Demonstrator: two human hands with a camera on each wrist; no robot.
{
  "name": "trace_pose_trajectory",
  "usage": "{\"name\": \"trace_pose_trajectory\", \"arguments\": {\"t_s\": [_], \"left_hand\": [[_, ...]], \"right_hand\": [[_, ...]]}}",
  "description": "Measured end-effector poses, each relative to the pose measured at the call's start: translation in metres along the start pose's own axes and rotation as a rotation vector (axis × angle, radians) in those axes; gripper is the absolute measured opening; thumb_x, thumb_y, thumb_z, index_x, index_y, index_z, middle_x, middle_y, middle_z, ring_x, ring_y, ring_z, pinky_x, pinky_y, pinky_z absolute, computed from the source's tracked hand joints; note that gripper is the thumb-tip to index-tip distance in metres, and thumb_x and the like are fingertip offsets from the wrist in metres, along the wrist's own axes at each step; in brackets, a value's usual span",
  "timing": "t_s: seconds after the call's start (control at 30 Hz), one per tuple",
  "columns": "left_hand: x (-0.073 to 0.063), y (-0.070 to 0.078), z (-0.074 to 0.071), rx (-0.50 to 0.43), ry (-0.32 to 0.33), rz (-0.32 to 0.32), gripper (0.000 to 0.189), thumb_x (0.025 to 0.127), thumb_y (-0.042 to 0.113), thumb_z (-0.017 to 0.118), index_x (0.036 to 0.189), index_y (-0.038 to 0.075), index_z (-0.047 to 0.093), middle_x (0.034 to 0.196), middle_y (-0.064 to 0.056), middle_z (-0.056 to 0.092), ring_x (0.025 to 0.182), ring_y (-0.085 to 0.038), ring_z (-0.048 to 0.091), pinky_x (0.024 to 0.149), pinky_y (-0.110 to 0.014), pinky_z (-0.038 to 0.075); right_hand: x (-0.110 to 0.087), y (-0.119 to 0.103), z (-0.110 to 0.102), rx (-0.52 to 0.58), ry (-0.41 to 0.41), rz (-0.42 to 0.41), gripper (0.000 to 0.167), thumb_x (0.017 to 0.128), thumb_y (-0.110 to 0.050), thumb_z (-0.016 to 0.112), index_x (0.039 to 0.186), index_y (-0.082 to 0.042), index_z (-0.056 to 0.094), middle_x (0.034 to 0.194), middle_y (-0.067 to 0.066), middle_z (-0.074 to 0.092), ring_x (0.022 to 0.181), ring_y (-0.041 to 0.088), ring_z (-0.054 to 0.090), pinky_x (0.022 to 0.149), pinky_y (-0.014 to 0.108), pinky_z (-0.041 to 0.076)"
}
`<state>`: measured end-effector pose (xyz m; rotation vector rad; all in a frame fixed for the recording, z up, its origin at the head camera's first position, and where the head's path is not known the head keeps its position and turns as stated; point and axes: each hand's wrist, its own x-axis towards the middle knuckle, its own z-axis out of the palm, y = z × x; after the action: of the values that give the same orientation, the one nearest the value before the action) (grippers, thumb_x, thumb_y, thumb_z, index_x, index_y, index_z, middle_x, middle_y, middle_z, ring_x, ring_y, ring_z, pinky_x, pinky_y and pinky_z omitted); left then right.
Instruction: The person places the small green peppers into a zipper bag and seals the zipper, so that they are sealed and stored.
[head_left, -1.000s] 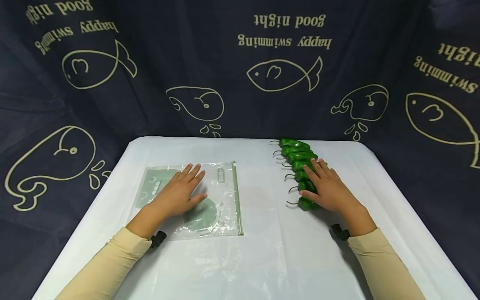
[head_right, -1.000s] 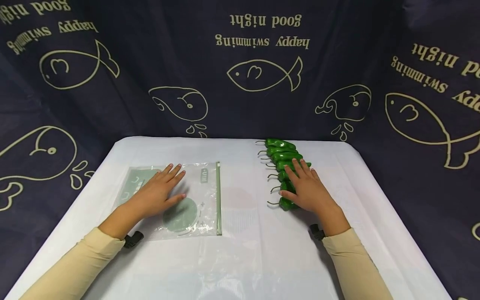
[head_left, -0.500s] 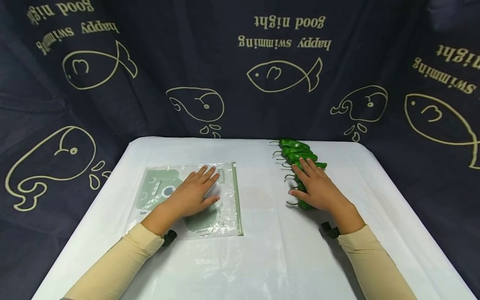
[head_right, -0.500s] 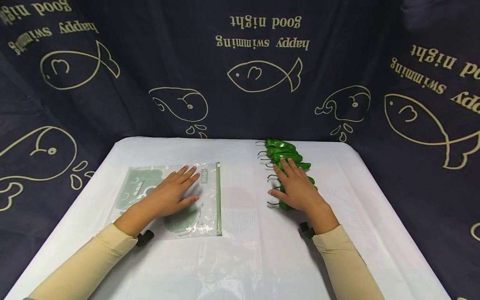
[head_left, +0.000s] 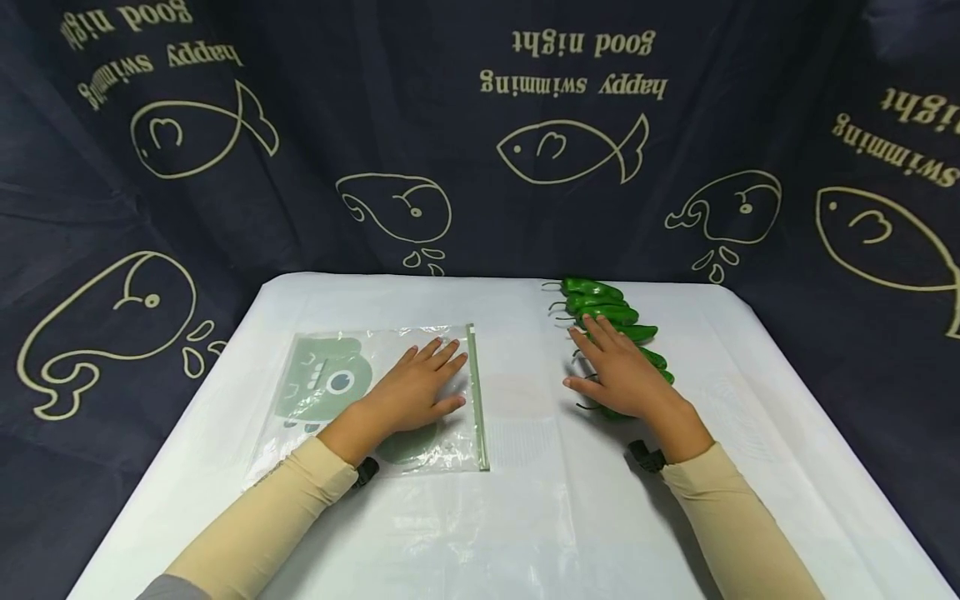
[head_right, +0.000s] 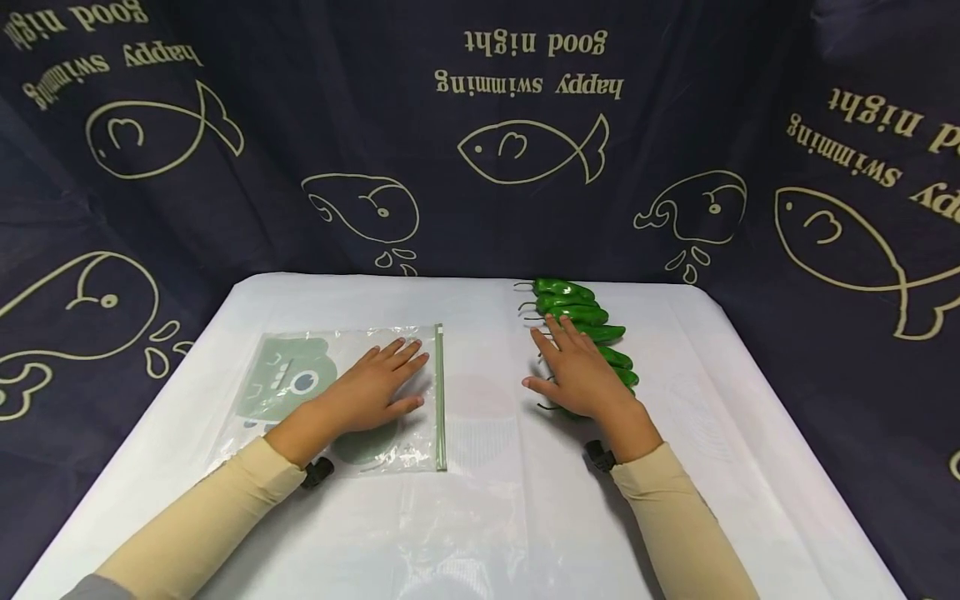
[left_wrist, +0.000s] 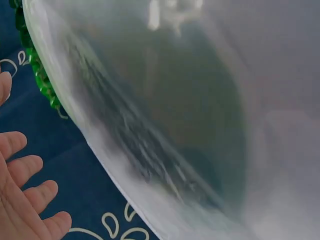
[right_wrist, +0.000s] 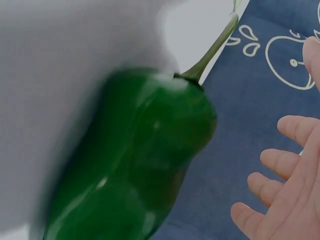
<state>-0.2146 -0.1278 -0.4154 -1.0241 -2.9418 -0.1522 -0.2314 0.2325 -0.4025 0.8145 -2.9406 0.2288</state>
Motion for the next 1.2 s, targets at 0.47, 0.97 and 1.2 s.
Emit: {"name": "trace_pose_trajectory", "arguments": {"t_s": [0.47,0.97,1.2], "left_hand": [[0.015,0.013,0.009,0.052,-0.089,0.009,0.069,0.099,0.052,0.052,0.155,0.016,0.035,0.16,-0.012,0.029,0.144,-0.038,0.028,0.111,-0.056,0.033],[0.026,0.021,0.014,0.121,-0.118,0.009,0.069,0.096,0.063,0.046,0.152,0.023,0.043,0.151,-0.008,0.044,0.127,-0.031,0.044,0.093,-0.046,0.049],[0.028,0.026,0.014,0.081,-0.165,-0.037,0.075,0.093,0.069,0.045,0.151,0.021,0.045,0.151,-0.011,0.042,0.131,-0.038,0.042,0.094,-0.049,0.051]], "right_hand": [[0.013,-0.015,0.006,0.029,-0.034,-0.021,0.084,0.095,-0.059,0.055,0.157,-0.01,0.027,0.163,0.018,0.013,0.149,0.038,0.006,0.115,0.061,0.019],[0.021,-0.031,0.015,0.021,-0.045,-0.059,0.081,0.096,-0.056,0.055,0.157,-0.009,0.029,0.162,0.02,0.018,0.148,0.04,0.013,0.116,0.059,0.019],[0.02,-0.032,0.018,0.04,-0.065,-0.06,0.081,0.096,-0.057,0.054,0.157,-0.008,0.029,0.162,0.019,0.019,0.148,0.039,0.012,0.116,0.058,0.02]]}}
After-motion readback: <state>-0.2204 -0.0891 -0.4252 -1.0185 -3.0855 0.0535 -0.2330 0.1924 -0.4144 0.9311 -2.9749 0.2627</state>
